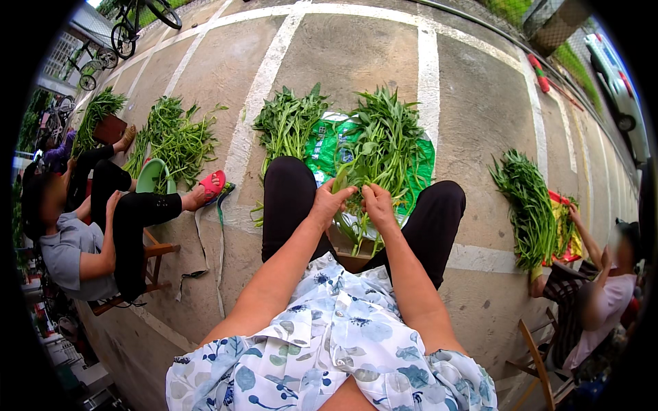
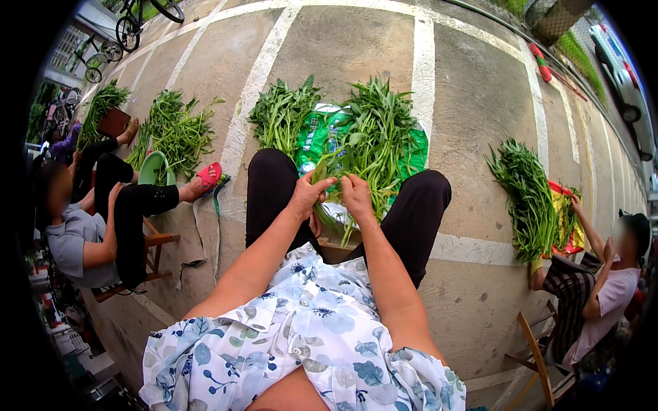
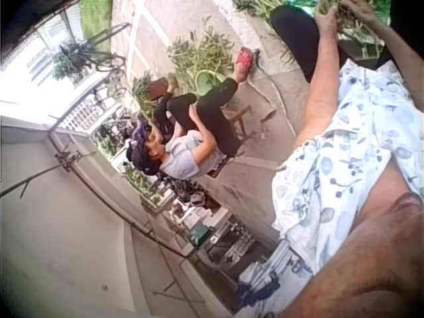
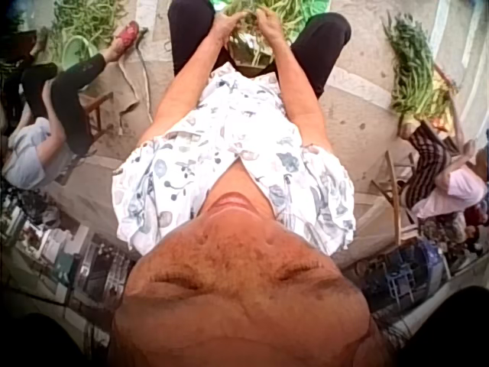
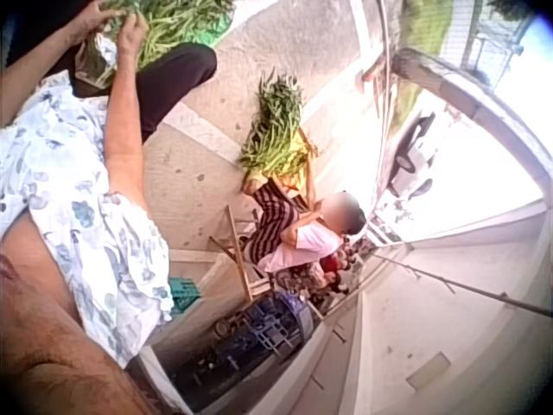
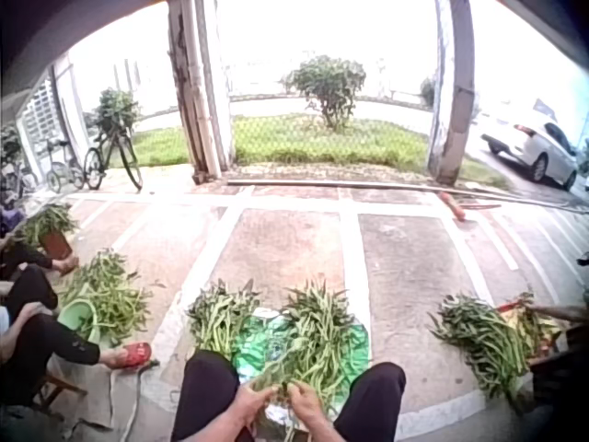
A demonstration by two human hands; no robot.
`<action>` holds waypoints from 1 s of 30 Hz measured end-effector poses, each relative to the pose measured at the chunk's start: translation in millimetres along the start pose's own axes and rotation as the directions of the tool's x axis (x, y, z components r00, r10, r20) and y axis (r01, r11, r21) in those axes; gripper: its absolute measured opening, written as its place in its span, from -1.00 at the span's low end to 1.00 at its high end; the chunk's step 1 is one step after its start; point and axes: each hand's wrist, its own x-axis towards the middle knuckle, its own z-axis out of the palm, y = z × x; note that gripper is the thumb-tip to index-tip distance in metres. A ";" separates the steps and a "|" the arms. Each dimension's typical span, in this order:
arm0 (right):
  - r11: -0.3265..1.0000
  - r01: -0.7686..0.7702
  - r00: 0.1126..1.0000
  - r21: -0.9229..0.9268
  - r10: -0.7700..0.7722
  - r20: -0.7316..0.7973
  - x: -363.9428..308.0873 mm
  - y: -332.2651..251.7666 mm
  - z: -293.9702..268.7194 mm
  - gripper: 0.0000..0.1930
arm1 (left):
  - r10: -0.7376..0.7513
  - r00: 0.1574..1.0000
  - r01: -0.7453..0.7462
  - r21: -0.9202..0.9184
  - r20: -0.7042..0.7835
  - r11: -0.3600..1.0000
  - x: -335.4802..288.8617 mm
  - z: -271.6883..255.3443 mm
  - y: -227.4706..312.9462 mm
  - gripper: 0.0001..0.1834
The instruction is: The person cleans leafy green vegetables by hand, picking individual leaves and stems from a pile and sorting them onto a green plastic mat.
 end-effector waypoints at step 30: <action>0.893 0.119 0.993 -0.435 -0.114 0.036 -12.2 -11.1 -1.1 -0.59 | -0.059 0.998 0.050 -0.203 -0.036 0.978 3.9 -5.4 1.0 -0.83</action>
